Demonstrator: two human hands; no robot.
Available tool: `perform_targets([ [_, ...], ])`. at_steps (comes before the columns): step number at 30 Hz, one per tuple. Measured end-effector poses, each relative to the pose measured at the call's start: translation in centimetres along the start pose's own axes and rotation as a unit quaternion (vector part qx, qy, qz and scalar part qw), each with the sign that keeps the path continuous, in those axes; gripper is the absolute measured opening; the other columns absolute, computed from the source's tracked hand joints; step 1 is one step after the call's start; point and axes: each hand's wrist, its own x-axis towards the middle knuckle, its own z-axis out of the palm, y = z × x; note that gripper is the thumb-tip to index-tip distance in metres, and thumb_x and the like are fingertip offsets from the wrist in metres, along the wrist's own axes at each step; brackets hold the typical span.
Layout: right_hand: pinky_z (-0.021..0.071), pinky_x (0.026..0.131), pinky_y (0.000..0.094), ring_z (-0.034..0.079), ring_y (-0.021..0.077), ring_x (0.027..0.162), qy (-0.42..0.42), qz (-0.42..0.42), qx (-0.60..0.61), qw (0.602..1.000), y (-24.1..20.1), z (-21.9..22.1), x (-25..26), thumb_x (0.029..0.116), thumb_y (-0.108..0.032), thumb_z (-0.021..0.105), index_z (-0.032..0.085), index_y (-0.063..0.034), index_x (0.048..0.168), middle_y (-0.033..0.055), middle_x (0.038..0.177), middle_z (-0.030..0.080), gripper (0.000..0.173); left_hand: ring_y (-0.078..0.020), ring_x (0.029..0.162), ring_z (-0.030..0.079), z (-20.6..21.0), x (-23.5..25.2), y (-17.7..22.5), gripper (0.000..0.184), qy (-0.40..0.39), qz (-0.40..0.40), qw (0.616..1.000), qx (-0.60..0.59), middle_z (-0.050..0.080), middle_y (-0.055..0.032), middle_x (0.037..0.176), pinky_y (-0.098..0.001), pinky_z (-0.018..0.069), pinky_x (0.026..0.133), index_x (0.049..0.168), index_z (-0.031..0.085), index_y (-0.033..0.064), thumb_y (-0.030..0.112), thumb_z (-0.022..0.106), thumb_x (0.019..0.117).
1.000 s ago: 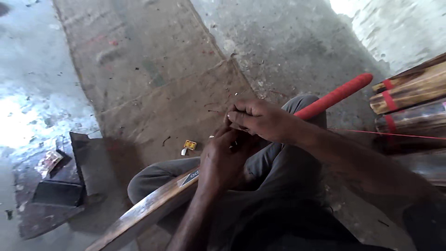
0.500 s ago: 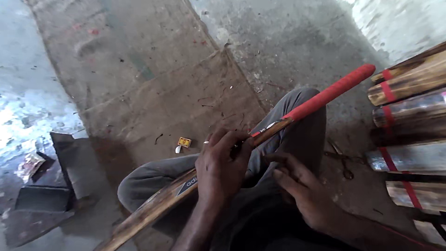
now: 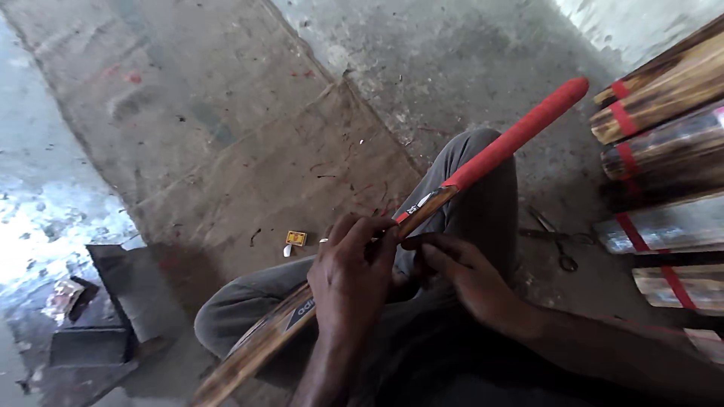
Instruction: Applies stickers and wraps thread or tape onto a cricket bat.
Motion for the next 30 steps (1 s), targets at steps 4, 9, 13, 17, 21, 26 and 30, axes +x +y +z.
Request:
perform_targets([
  [4, 0.0407, 0.049, 0.0238, 0.048, 0.0121, 0.058, 0.017, 0.014, 0.024, 0.999, -0.6, 1.1, 0.0, 0.1071, -0.022, 0.054, 0.069, -0.0121, 0.119, 0.0062, 0.082, 0.060, 0.021, -0.0038, 0.081, 0.064, -0.4, 0.3, 0.0, 0.014, 0.004, 0.000, 0.999, -0.039, 0.067, 0.0138, 0.099, -0.0315, 0.0566, 0.065, 0.107, 0.072, 0.0318, 0.039, 0.071, 0.0948],
  [9, 0.0456, 0.053, 0.0263, 0.053, 0.0144, 0.062, 0.013, -0.019, 0.001, 1.000, -1.1, 1.3, -0.3, 0.1059, -0.015, 0.055, 0.070, -0.0087, 0.117, 0.0076, 0.085, 0.062, 0.019, -0.0023, 0.085, 0.066, -0.8, 0.3, -0.2, 0.015, -0.007, -0.010, 0.998, -0.062, 0.068, 0.0143, 0.101, -0.0307, 0.0570, 0.069, 0.109, 0.073, 0.0310, 0.039, 0.067, 0.0982],
  [13, 0.0445, 0.050, 0.0263, 0.051, 0.0145, 0.060, -0.003, -0.031, -0.018, 0.999, -0.9, 0.9, -0.8, 0.1063, -0.016, 0.053, 0.068, -0.0093, 0.117, 0.0072, 0.081, 0.060, 0.019, -0.0010, 0.085, 0.066, -0.8, 0.4, -0.2, 0.017, -0.016, -0.015, 0.998, -0.055, 0.068, 0.0155, 0.104, -0.0311, 0.0583, 0.069, 0.109, 0.074, 0.0329, 0.041, 0.064, 0.0998],
  [17, 0.0444, 0.053, 0.0253, 0.051, 0.0135, 0.062, -0.022, -0.032, -0.009, 0.999, 0.4, 0.4, -0.8, 0.1074, -0.016, 0.050, 0.067, -0.0078, 0.113, 0.0065, 0.081, 0.057, 0.019, -0.0011, 0.087, 0.065, -0.5, 0.3, -0.4, 0.014, -0.006, 0.001, 0.999, -0.043, 0.069, 0.0164, 0.104, -0.0321, 0.0564, 0.070, 0.109, 0.075, 0.0340, 0.038, 0.068, 0.0974],
  [21, 0.0591, 0.075, 0.0336, 0.067, 0.0198, 0.089, -0.021, -0.023, -0.021, 0.999, -0.1, 0.2, -0.6, 0.1077, -0.014, 0.046, 0.068, -0.0069, 0.115, 0.0090, 0.102, 0.069, 0.025, -0.0009, 0.085, 0.066, -0.4, 0.5, -0.3, 0.013, -0.009, -0.007, 0.999, -0.037, 0.068, 0.0167, 0.103, -0.0322, 0.0574, 0.069, 0.108, 0.074, 0.0344, 0.038, 0.069, 0.0966],
  [26, 0.0399, 0.050, 0.0235, 0.046, 0.0111, 0.057, 0.006, 0.006, 0.042, 0.999, -0.3, 1.0, 0.0, 0.1091, -0.022, 0.049, 0.068, -0.0101, 0.122, 0.0047, 0.076, 0.053, 0.026, -0.0011, 0.087, 0.068, -0.3, 0.8, -0.5, 0.013, -0.010, -0.013, 0.998, -0.055, 0.069, 0.0153, 0.100, -0.0310, 0.0611, 0.072, 0.108, 0.073, 0.0316, 0.037, 0.071, 0.0957],
  [30, 0.0394, 0.048, 0.0238, 0.046, 0.0119, 0.056, 0.015, -0.001, 0.028, 0.999, -0.2, 1.2, -0.4, 0.1077, -0.021, 0.053, 0.068, -0.0117, 0.123, 0.0063, 0.079, 0.057, 0.023, -0.0019, 0.086, 0.067, -0.2, 0.7, -0.5, 0.013, -0.012, -0.013, 0.998, -0.059, 0.069, 0.0156, 0.099, -0.0323, 0.0596, 0.072, 0.107, 0.073, 0.0322, 0.038, 0.071, 0.0955],
])
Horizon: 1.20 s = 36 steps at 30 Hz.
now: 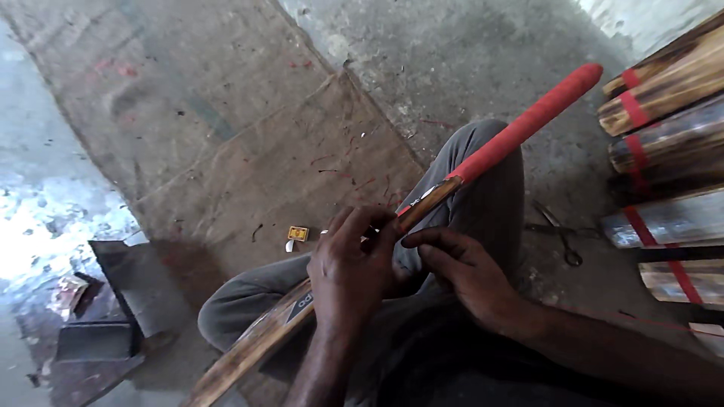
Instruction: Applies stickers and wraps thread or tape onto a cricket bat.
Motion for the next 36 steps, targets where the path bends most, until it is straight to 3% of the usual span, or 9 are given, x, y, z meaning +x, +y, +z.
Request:
perform_targets([
  [6, 0.0389, 0.047, 0.0241, 0.045, 0.0125, 0.056, 0.006, -0.007, 0.009, 1.000, -0.4, 0.0, -0.1, 0.1076, -0.021, 0.053, 0.069, -0.0100, 0.120, 0.0068, 0.078, 0.056, 0.023, -0.0019, 0.092, 0.067, -0.1, 0.1, 0.1, 0.018, 0.010, 0.004, 1.000, 0.022, 0.069, 0.0126, 0.101, -0.0314, 0.0588, 0.077, 0.108, 0.073, 0.0270, 0.040, 0.063, 0.1009],
  [10, 0.0387, 0.047, 0.0240, 0.045, 0.0123, 0.056, 0.000, -0.008, 0.011, 1.000, -0.6, 0.0, -0.2, 0.1072, -0.019, 0.053, 0.069, -0.0093, 0.118, 0.0069, 0.078, 0.056, 0.022, -0.0011, 0.087, 0.067, -0.2, 0.1, 0.1, 0.013, 0.003, 0.010, 1.000, 0.016, 0.068, 0.0147, 0.101, -0.0290, 0.0589, 0.071, 0.108, 0.073, 0.0311, 0.037, 0.068, 0.0981],
  [19, 0.0468, 0.054, 0.0262, 0.054, 0.0143, 0.065, -0.012, -0.028, -0.026, 0.999, -0.7, -0.1, -0.2, 0.1068, -0.016, 0.054, 0.070, -0.0081, 0.118, 0.0072, 0.085, 0.063, 0.021, -0.0012, 0.088, 0.067, -0.1, 0.2, 0.1, 0.013, -0.004, 0.008, 1.000, 0.009, 0.068, 0.0149, 0.102, -0.0303, 0.0590, 0.071, 0.109, 0.073, 0.0318, 0.036, 0.070, 0.0968],
  [24, 0.0469, 0.054, 0.0269, 0.055, 0.0148, 0.065, -0.013, -0.034, -0.053, 0.998, -0.4, -0.2, -0.2, 0.1063, -0.016, 0.054, 0.070, -0.0086, 0.118, 0.0065, 0.084, 0.063, 0.021, -0.0039, 0.090, 0.067, -0.2, 0.6, 0.2, 0.030, -0.010, -0.007, 1.000, 0.004, 0.069, 0.0123, 0.102, -0.0338, 0.0594, 0.074, 0.124, 0.063, 0.0281, 0.034, 0.070, 0.0960],
  [29, 0.0475, 0.053, 0.0274, 0.055, 0.0150, 0.063, 0.000, -0.037, -0.066, 0.997, -0.4, -0.3, -0.2, 0.1062, -0.015, 0.054, 0.070, -0.0089, 0.118, 0.0062, 0.082, 0.062, 0.021, -0.0020, 0.091, 0.066, -0.2, 0.4, -0.1, 0.013, 0.002, 0.035, 0.999, 0.035, 0.069, 0.0150, 0.103, -0.0321, 0.0583, 0.075, 0.107, 0.073, 0.0311, 0.037, 0.068, 0.0974],
  [33, 0.0484, 0.052, 0.0272, 0.056, 0.0146, 0.064, 0.010, -0.059, -0.093, 0.994, -0.8, -0.2, -0.3, 0.1064, -0.014, 0.053, 0.070, -0.0090, 0.118, 0.0048, 0.084, 0.063, 0.021, -0.0096, 0.103, 0.065, -0.5, -0.2, -0.7, 0.017, 0.000, 0.116, 0.990, 0.075, 0.071, 0.0087, 0.115, -0.0336, 0.0556, 0.083, 0.113, 0.075, 0.0252, 0.028, 0.065, 0.1000],
  [36, 0.0543, 0.058, 0.0258, 0.061, 0.0119, 0.072, -0.001, -0.102, -0.124, 0.987, -1.6, 0.3, -0.1, 0.1056, -0.012, 0.054, 0.070, -0.0080, 0.118, 0.0021, 0.093, 0.067, 0.021, -0.0122, 0.111, 0.064, -1.3, -0.8, -1.0, 0.023, -0.029, 0.159, 0.983, 0.087, 0.069, 0.0072, 0.126, -0.0344, 0.0550, 0.088, 0.119, 0.075, 0.0240, 0.027, 0.065, 0.0997],
])
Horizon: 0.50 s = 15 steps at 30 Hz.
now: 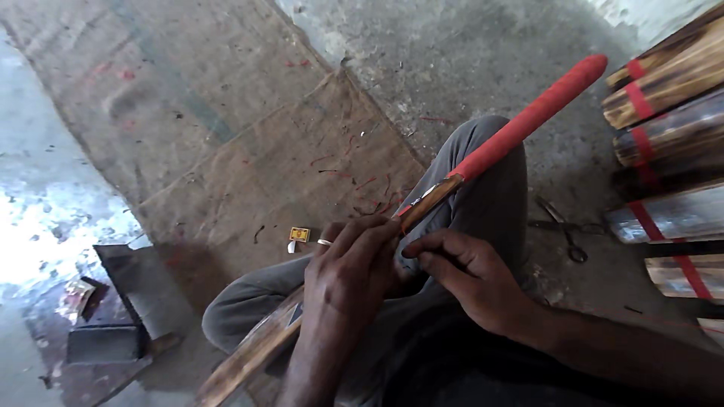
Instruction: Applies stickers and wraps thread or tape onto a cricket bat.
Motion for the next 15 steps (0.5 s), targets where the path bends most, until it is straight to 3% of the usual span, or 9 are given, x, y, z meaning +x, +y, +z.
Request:
perform_targets([
  [2, 0.0565, 0.062, 0.0253, 0.063, 0.0109, 0.075, -0.009, -0.022, -0.008, 1.000, -0.1, 0.3, 0.1, 0.1052, -0.011, 0.055, 0.070, -0.0075, 0.118, 0.0015, 0.096, 0.068, 0.020, -0.0142, 0.115, 0.063, -0.1, -0.3, 0.0, 0.025, -0.004, 0.013, 1.000, 0.009, 0.068, 0.0059, 0.128, -0.0357, 0.0553, 0.090, 0.122, 0.075, 0.0238, 0.027, 0.065, 0.0987],
  [7, 0.0506, 0.053, 0.0254, 0.057, 0.0118, 0.064, -0.024, 0.008, 0.001, 1.000, 2.3, 0.2, 0.3, 0.1058, -0.014, 0.054, 0.070, -0.0104, 0.121, 0.0024, 0.086, 0.065, 0.022, -0.0136, 0.115, 0.063, -0.3, -0.5, -0.3, 0.030, -0.002, 0.024, 0.999, 0.044, 0.069, 0.0056, 0.128, -0.0343, 0.0547, 0.091, 0.127, 0.073, 0.0245, 0.029, 0.068, 0.0981],
  [9, 0.0502, 0.055, 0.0258, 0.057, 0.0120, 0.064, -0.025, 0.009, 0.024, 0.999, 3.7, -0.2, 0.7, 0.1062, -0.013, 0.053, 0.069, -0.0077, 0.123, 0.0040, 0.084, 0.065, 0.024, -0.0136, 0.114, 0.064, -0.2, -0.3, -0.5, 0.031, 0.000, 0.032, 0.998, 0.047, 0.069, 0.0056, 0.128, -0.0340, 0.0550, 0.090, 0.129, 0.072, 0.0247, 0.029, 0.068, 0.0982],
  [12, 0.0520, 0.062, 0.0225, 0.060, 0.0088, 0.071, -0.035, -0.020, 0.046, 0.998, 4.8, -0.8, 2.1, 0.1049, -0.008, 0.053, 0.068, -0.0035, 0.118, 0.0039, 0.091, 0.068, 0.021, -0.0139, 0.113, 0.064, -0.3, 0.0, -0.8, 0.032, -0.004, 0.030, 0.998, 0.050, 0.069, 0.0057, 0.127, -0.0348, 0.0552, 0.089, 0.130, 0.072, 0.0259, 0.030, 0.067, 0.0988],
  [15, 0.0465, 0.056, 0.0194, 0.055, 0.0056, 0.066, -0.048, -0.039, 0.070, 0.996, 5.6, -0.9, 3.5, 0.1049, -0.008, 0.053, 0.067, -0.0030, 0.114, 0.0021, 0.089, 0.066, 0.018, -0.0143, 0.111, 0.065, -0.5, 0.4, -1.4, 0.031, -0.015, 0.031, 0.997, 0.063, 0.069, 0.0071, 0.128, -0.0386, 0.0559, 0.085, 0.131, 0.070, 0.0303, 0.033, 0.063, 0.1004],
])
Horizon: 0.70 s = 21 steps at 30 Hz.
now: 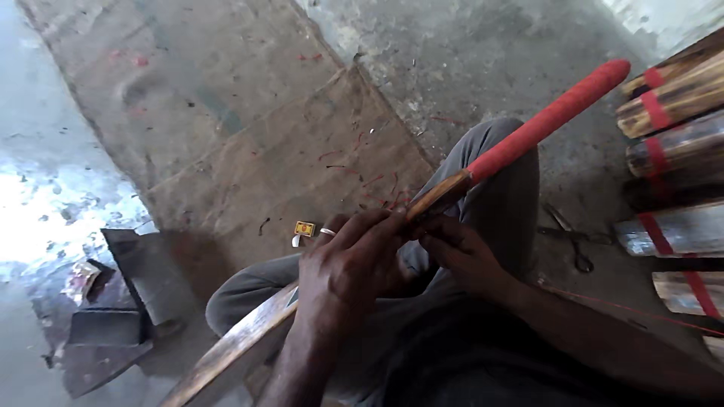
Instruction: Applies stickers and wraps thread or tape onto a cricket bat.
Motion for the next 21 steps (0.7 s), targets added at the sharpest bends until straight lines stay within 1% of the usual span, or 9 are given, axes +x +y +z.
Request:
perform_targets([
  [8, 0.0392, 0.051, 0.0193, 0.046, 0.0053, 0.058, -0.040, 0.008, 0.028, 0.999, -0.3, 0.0, 2.3, 0.1075, -0.009, 0.047, 0.063, -0.0039, 0.117, 0.0009, 0.082, 0.058, 0.019, -0.0176, 0.113, 0.066, -0.1, 1.4, -1.3, 0.032, -0.023, -0.017, 0.998, 0.047, 0.064, 0.0065, 0.137, -0.0443, 0.0575, 0.081, 0.133, 0.067, 0.0332, 0.031, 0.056, 0.1037],
  [11, 0.0396, 0.050, 0.0184, 0.048, 0.0050, 0.058, -0.022, 0.029, 0.029, 0.999, -0.7, 0.3, 2.6, 0.1064, -0.009, 0.050, 0.065, -0.0042, 0.115, 0.0015, 0.084, 0.061, 0.018, -0.0219, 0.121, 0.062, 0.5, 1.2, -0.5, 0.037, -0.015, -0.016, 0.993, 0.119, 0.063, 0.0048, 0.138, -0.0465, 0.0536, 0.090, 0.137, 0.065, 0.0279, 0.036, 0.057, 0.1026],
  [12, 0.0400, 0.050, 0.0184, 0.049, 0.0055, 0.059, -0.013, 0.040, 0.035, 0.999, -0.9, 0.5, 2.7, 0.1061, -0.008, 0.051, 0.065, -0.0039, 0.114, 0.0026, 0.086, 0.063, 0.017, -0.0232, 0.125, 0.059, 0.8, 1.0, -0.1, 0.044, -0.016, -0.022, 0.990, 0.136, 0.062, 0.0039, 0.140, -0.0486, 0.0498, 0.095, 0.141, 0.062, 0.0261, 0.043, 0.059, 0.1003],
  [14, 0.0428, 0.054, 0.0201, 0.052, 0.0078, 0.063, 0.011, 0.060, 0.043, 0.997, -1.3, 0.9, 2.8, 0.1058, -0.008, 0.052, 0.066, -0.0030, 0.113, 0.0051, 0.089, 0.064, 0.016, -0.0316, 0.134, 0.049, 2.0, 0.3, 0.7, 0.071, -0.035, -0.042, 0.985, 0.165, 0.054, -0.0028, 0.148, -0.0629, 0.0385, 0.103, 0.150, 0.049, 0.0214, 0.055, 0.066, 0.0905],
  [16, 0.0525, 0.065, 0.0241, 0.060, 0.0112, 0.074, 0.037, 0.081, 0.034, 0.995, -2.0, 1.6, 2.6, 0.1058, -0.008, 0.052, 0.067, -0.0032, 0.113, 0.0070, 0.094, 0.066, 0.017, -0.0370, 0.142, 0.040, 3.5, -0.5, 1.2, 0.103, -0.043, -0.067, 0.978, 0.194, 0.043, -0.0083, 0.157, -0.0756, 0.0279, 0.106, 0.160, 0.031, 0.0199, 0.060, 0.078, 0.0773],
  [17, 0.0553, 0.069, 0.0255, 0.063, 0.0119, 0.079, 0.043, 0.092, 0.029, 0.994, -2.3, 1.8, 2.5, 0.1065, -0.010, 0.051, 0.067, -0.0042, 0.115, 0.0069, 0.097, 0.068, 0.019, -0.0371, 0.144, 0.038, 4.1, -0.7, 1.1, 0.109, -0.043, -0.072, 0.974, 0.211, 0.039, -0.0091, 0.159, -0.0769, 0.0256, 0.106, 0.162, 0.025, 0.0199, 0.062, 0.078, 0.0765],
  [18, 0.0543, 0.066, 0.0243, 0.062, 0.0107, 0.076, 0.050, 0.104, 0.022, 0.993, -2.6, 1.9, 2.4, 0.1070, -0.012, 0.051, 0.068, -0.0061, 0.117, 0.0056, 0.098, 0.068, 0.021, -0.0362, 0.145, 0.037, 4.6, -0.7, 0.9, 0.107, -0.044, -0.075, 0.972, 0.220, 0.038, -0.0093, 0.160, -0.0765, 0.0257, 0.107, 0.163, 0.022, 0.0197, 0.059, 0.076, 0.0802],
  [20, 0.0411, 0.051, 0.0212, 0.050, 0.0087, 0.062, 0.061, 0.116, 0.030, 0.991, -3.0, 2.1, 1.8, 0.1075, -0.015, 0.051, 0.070, -0.0086, 0.120, 0.0041, 0.095, 0.066, 0.023, -0.0344, 0.140, 0.044, 5.0, -0.2, 0.1, 0.082, -0.043, -0.072, 0.973, 0.215, 0.043, -0.0072, 0.157, -0.0705, 0.0341, 0.103, 0.161, 0.029, 0.0190, 0.046, 0.064, 0.0914],
  [21, 0.0373, 0.048, 0.0198, 0.047, 0.0071, 0.058, 0.063, 0.111, 0.033, 0.991, -3.2, 2.1, 1.3, 0.1075, -0.015, 0.051, 0.070, -0.0098, 0.120, 0.0030, 0.097, 0.067, 0.023, -0.0342, 0.136, 0.047, 4.8, 0.2, -0.3, 0.079, -0.047, -0.072, 0.976, 0.199, 0.045, -0.0059, 0.156, -0.0653, 0.0387, 0.099, 0.160, 0.031, 0.0195, 0.046, 0.062, 0.0914],
])
